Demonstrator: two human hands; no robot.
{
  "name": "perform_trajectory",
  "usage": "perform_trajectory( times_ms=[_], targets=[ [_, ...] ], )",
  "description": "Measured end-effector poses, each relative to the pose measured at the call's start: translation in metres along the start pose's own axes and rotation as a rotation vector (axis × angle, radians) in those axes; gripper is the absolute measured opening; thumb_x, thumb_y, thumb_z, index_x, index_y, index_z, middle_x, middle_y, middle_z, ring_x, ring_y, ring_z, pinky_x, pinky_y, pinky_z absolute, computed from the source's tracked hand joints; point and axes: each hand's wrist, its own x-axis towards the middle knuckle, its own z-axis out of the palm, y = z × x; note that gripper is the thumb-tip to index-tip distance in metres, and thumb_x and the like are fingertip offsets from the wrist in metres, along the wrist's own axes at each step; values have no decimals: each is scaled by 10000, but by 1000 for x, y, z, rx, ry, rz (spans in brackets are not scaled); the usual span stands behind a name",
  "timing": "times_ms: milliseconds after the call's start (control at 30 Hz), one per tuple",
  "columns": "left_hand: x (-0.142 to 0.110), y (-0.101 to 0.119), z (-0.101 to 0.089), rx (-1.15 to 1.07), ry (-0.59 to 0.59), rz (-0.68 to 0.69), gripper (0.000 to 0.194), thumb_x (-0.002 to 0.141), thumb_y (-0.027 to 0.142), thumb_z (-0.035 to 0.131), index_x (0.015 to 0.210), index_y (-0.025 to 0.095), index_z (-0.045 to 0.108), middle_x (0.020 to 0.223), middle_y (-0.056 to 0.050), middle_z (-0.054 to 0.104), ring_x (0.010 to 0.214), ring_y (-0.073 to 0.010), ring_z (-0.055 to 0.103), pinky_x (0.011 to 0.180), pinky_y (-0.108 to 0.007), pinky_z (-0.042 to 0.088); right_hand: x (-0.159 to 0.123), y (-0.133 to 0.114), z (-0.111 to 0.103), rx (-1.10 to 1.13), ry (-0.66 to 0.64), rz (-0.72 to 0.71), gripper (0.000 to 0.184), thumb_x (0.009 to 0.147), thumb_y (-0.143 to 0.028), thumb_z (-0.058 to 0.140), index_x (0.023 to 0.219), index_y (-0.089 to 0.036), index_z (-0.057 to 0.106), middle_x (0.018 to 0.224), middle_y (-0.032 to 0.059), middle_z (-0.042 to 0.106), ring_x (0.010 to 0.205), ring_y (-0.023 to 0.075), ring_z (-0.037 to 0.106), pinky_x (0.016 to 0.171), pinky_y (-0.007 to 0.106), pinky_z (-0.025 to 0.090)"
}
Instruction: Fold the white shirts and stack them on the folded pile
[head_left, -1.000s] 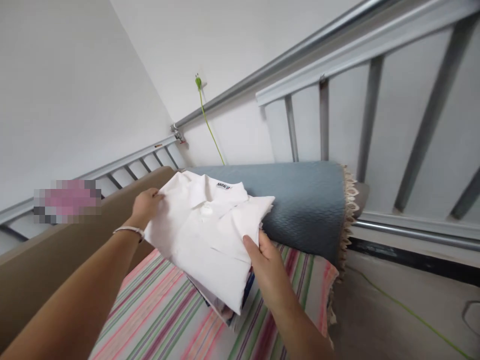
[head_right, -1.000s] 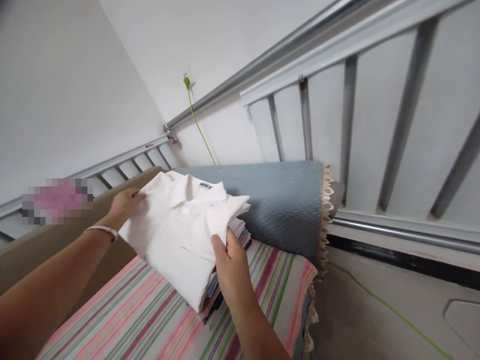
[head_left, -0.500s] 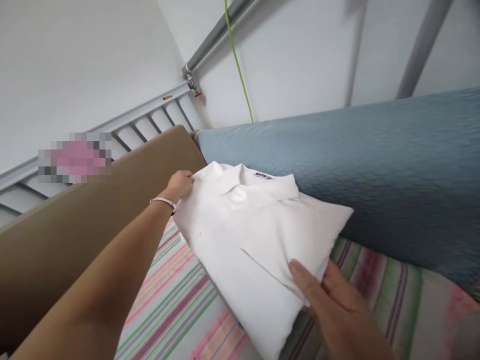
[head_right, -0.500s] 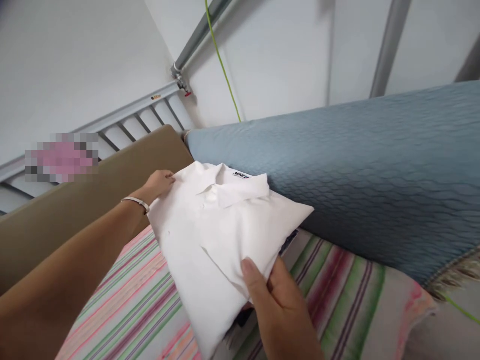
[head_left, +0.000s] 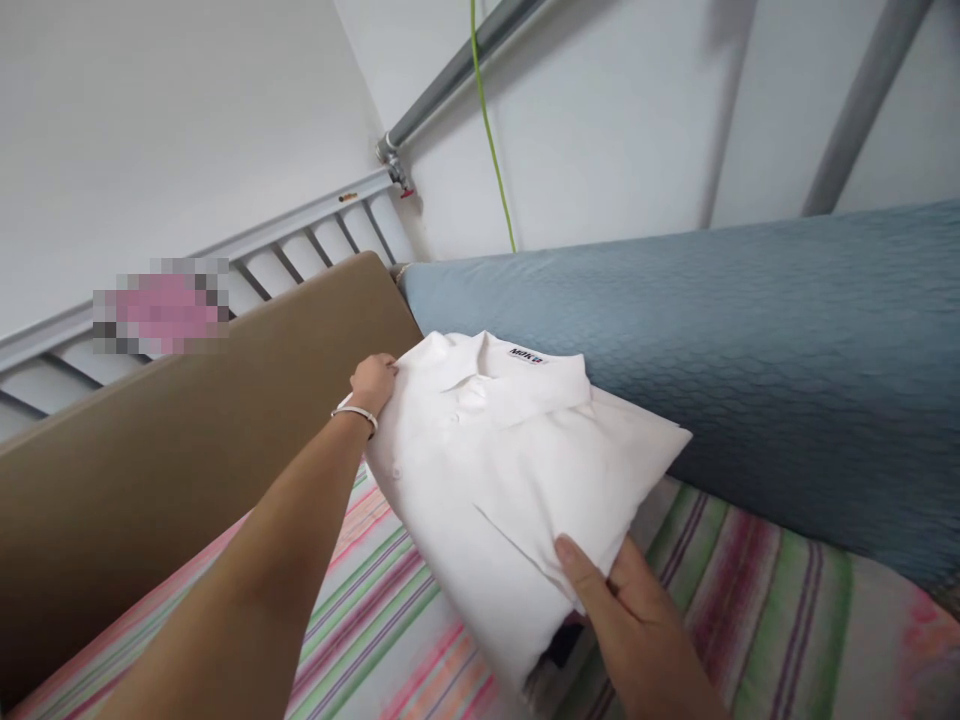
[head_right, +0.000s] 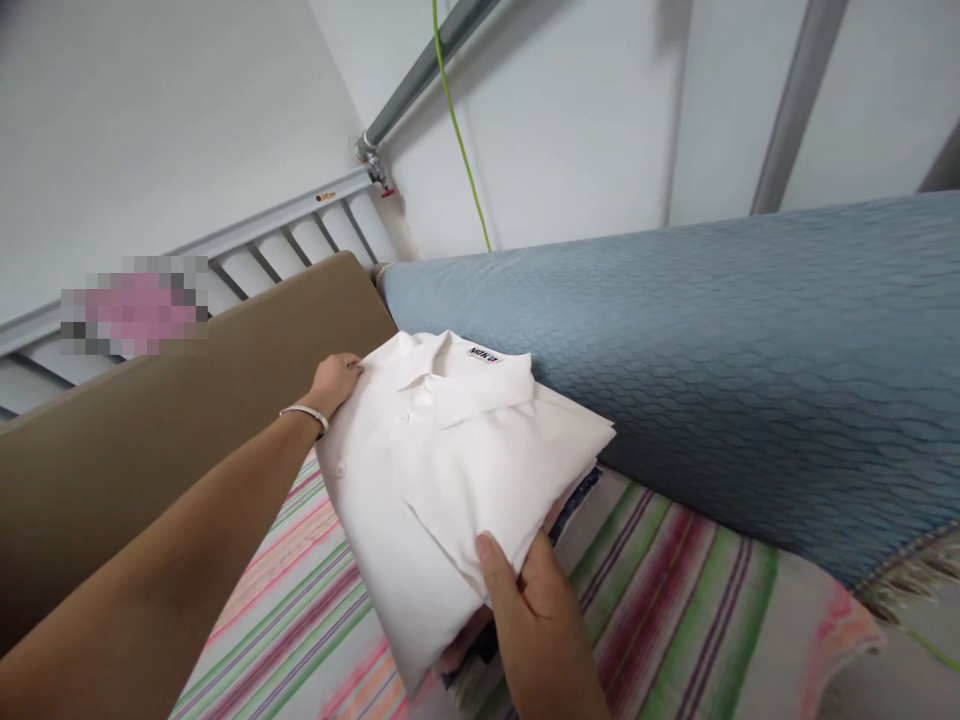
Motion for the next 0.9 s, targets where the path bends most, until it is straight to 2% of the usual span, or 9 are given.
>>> perform_trajectory(
  times_ms=[133, 233, 333, 400, 467, 567, 700, 767, 900],
  targets=[
    [-14, 3, 8, 18, -21, -99, 279, 832, 296, 525, 1043, 127, 594, 1070, -131, 627, 1008, -236, 566, 856, -428, 438, 3, 9, 2, 15, -2, 12, 410, 745, -498, 556, 995, -180, 624, 909, 68, 688, 991, 252, 586, 762, 308, 508],
    [-35, 17, 0, 69, 103, -86, 460, 832, 360, 481, 1234, 136, 487, 1254, -207, 516, 1167, -352, 455, 907, -532, 373, 3, 11, 4, 58, -10, 2, 422, 767, -491, 537, 1051, -185, 594, 1017, 70, 667, 1012, 235, 575, 847, 318, 471],
    [-67, 47, -13, 81, 215, 324, 517, 850, 474, 389, 1311, 242, 414, 1402, -109, 393, 1299, -312, 313, 1027, -517, 280, 3, 5, 6, 137, -30, -22, 395, 791, -443, 526, 1087, -185, 575, 1043, 76, 659, 999, 227, 581, 860, 322, 461],
    [-91, 71, -15, 75, 163, 600, 522, 857, 499, 350, 1345, 315, 359, 1472, -37, 290, 1360, -282, 197, 1075, -509, 206, 2, 0, 7, 169, -27, -34, 356, 798, -407, 529, 1069, -184, 585, 1023, 77, 665, 962, 222, 595, 841, 322, 469],
    [-109, 92, -7, 82, 82, 735, 523, 862, 506, 330, 1367, 372, 300, 1506, 10, 199, 1385, -283, 98, 1083, -547, 145, 1, -5, 5, 185, -26, -45, 323, 803, -366, 531, 1069, -191, 589, 1012, 69, 667, 922, 209, 606, 823, 316, 477],
    [-114, 108, 18, 76, -36, 726, 511, 875, 503, 297, 1373, 387, 278, 1509, 9, 185, 1386, -298, 70, 1055, -607, 146, 0, -9, 0, 227, -56, -83, 343, 812, -299, 523, 1139, -202, 557, 993, 50, 664, 882, 176, 610, 798, 279, 484],
    [-99, 108, 52, 51, -151, 676, 519, 896, 498, 225, 1385, 333, 271, 1503, -21, 207, 1380, -292, 120, 1045, -600, 204, 1, -8, -2, 309, -159, -23, 477, 829, -292, 491, 1293, -217, 414, 782, 2, 646, 601, 126, 586, 508, 208, 485],
    [-96, 107, 61, 52, -156, 684, 518, 901, 492, 211, 1388, 324, 267, 1505, -17, 200, 1379, -280, 129, 1054, -577, 218, 3, -6, 1, 338, -157, 6, 488, 830, -303, 493, 1301, -219, 400, 720, -15, 618, 553, 114, 564, 458, 189, 462],
    [-101, 110, 68, 93, -148, 671, 515, 899, 502, 218, 1389, 347, 248, 1508, -7, 189, 1380, -292, 120, 1037, -608, 220, 7, -3, -3, 324, -168, 9, 464, 838, -335, 486, 1286, -233, 425, 777, -3, 635, 607, 122, 586, 484, 195, 475]
  ],
)
